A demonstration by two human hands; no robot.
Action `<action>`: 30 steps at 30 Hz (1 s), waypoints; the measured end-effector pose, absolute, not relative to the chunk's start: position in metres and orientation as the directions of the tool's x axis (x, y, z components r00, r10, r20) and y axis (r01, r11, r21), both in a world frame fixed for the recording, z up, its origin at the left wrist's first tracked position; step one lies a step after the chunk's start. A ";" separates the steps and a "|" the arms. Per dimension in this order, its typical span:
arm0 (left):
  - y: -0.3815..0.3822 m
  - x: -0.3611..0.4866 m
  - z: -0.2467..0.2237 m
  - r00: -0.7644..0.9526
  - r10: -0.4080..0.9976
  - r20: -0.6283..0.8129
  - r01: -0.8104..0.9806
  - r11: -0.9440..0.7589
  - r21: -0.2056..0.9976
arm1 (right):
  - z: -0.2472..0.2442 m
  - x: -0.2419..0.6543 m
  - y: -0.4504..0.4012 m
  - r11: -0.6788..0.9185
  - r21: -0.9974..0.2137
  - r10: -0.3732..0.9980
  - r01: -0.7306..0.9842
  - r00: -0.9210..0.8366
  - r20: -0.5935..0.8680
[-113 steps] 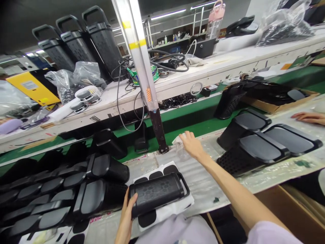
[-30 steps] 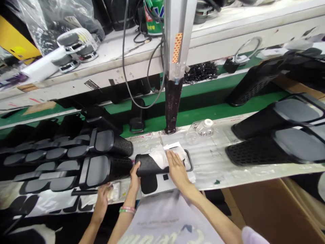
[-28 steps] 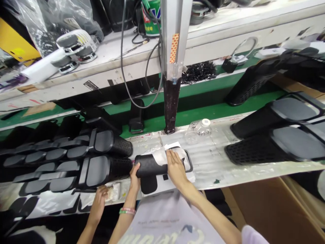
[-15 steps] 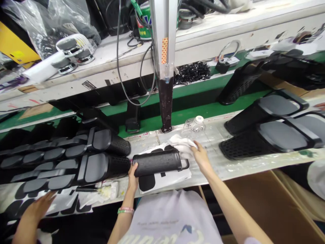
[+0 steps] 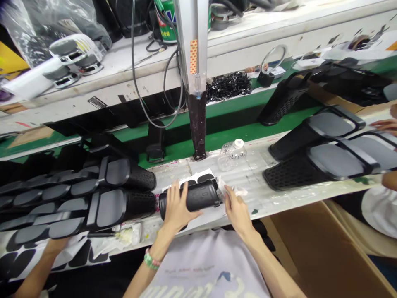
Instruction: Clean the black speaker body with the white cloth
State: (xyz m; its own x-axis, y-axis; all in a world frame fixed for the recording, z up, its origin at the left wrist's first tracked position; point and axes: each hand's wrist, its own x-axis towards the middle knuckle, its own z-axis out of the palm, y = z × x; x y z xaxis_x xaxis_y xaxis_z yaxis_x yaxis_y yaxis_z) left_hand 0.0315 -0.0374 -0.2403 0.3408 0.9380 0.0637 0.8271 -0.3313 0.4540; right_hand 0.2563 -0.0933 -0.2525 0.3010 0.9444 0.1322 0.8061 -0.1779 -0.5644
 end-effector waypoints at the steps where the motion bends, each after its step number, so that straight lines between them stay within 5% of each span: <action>1: -0.034 0.042 -0.240 0.429 0.902 0.055 0.825 -0.415 0.384 | -0.254 0.250 -0.096 -0.113 -0.518 0.958 0.848 0.231 0.168; 6: -0.024 0.059 -0.256 0.502 0.863 0.059 0.823 -0.497 0.276 | -0.258 0.211 -0.099 0.214 -0.214 0.954 0.953 -0.157 0.256; 13: -0.023 0.054 -0.260 0.506 0.859 0.075 0.819 -0.506 0.272 | -0.249 0.197 -0.093 0.209 -0.043 0.952 0.977 -0.193 0.239; 24: -0.021 0.055 -0.258 0.498 0.863 0.083 0.822 -0.500 0.273 | -0.252 0.193 -0.094 0.167 -0.133 0.967 0.977 -0.135 0.216; 30: -0.020 0.056 -0.256 0.501 0.862 0.077 0.817 -0.500 0.288 | -0.243 0.237 -0.069 -0.130 -0.293 0.952 0.947 0.202 0.229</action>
State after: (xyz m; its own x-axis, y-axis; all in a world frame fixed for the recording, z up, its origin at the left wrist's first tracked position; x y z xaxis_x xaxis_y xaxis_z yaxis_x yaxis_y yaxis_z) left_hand 0.0555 -0.0202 -0.2564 0.5007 0.8622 0.0770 0.8168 -0.5001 0.2878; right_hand 0.2374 -0.0688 -0.2435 0.2017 0.9522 0.2294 0.9471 -0.1300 -0.2934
